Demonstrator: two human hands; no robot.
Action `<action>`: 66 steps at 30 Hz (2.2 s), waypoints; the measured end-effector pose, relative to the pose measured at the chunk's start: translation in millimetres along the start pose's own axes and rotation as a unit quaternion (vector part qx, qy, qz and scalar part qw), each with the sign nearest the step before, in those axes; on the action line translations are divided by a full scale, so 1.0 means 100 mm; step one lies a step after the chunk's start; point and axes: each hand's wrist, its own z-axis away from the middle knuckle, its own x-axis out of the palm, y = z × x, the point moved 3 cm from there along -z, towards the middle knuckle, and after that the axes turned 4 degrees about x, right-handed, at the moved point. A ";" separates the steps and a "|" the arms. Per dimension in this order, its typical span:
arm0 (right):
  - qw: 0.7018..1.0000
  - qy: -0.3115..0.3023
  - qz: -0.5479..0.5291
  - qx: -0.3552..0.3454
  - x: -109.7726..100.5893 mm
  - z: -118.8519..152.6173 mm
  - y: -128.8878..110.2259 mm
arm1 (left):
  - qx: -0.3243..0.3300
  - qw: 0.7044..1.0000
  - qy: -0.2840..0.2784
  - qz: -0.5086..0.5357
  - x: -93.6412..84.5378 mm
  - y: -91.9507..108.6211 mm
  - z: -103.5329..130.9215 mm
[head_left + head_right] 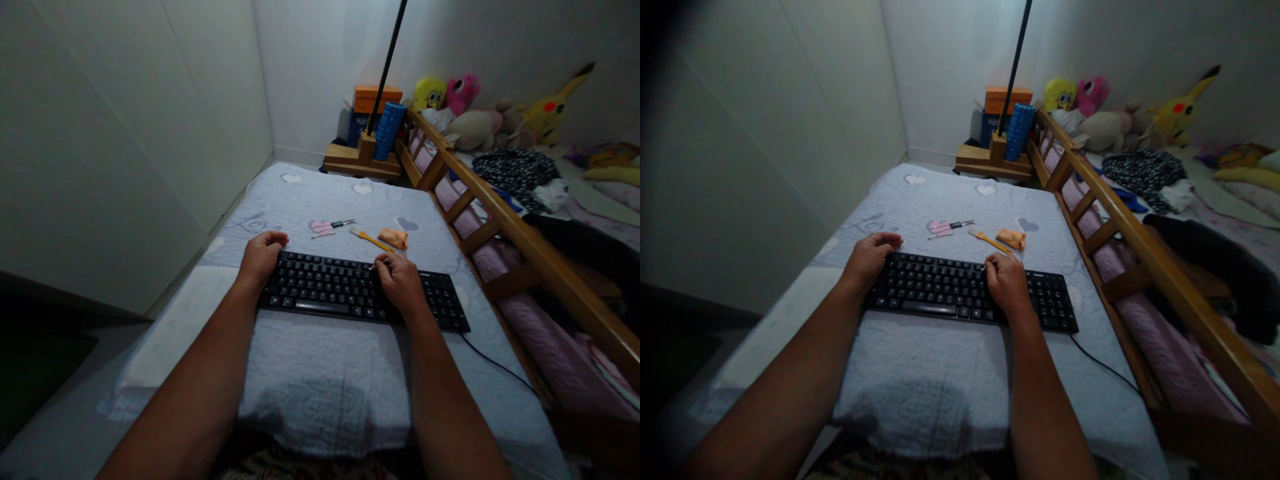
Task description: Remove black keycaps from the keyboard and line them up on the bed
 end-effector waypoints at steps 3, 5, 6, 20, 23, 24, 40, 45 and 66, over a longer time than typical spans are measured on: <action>1.000 0.002 -0.003 0.002 0.00 0.00 0.00 | 0.000 1.000 0.002 0.000 0.00 0.00 0.00; 1.000 0.005 -0.004 0.003 0.00 -0.01 0.00 | -0.001 1.000 0.002 -0.003 0.00 0.00 0.00; 1.000 0.008 -0.003 0.004 0.01 -0.01 0.01 | 0.000 1.000 0.001 -0.005 0.00 0.00 0.00; 1.000 0.028 0.006 0.011 0.07 -0.04 0.10 | -0.002 1.000 0.001 0.009 0.01 -0.01 -0.01; 0.999 0.034 0.008 0.014 0.06 -0.04 0.12 | 0.000 1.000 0.001 0.011 0.00 -0.02 -0.02; 0.999 0.038 0.009 0.016 0.05 -0.04 0.13 | 0.000 1.000 0.001 0.011 0.00 -0.02 -0.02; 1.000 0.028 0.000 0.008 0.06 -0.04 0.09 | -0.003 1.000 0.004 0.001 0.01 0.00 0.00; 1.000 0.024 0.007 0.017 0.06 -0.04 0.11 | -0.007 1.000 0.006 0.002 0.01 0.03 0.02; 0.999 0.020 0.018 0.029 -0.08 -0.02 0.15 | 0.001 1.000 0.000 -0.002 0.00 -0.01 0.00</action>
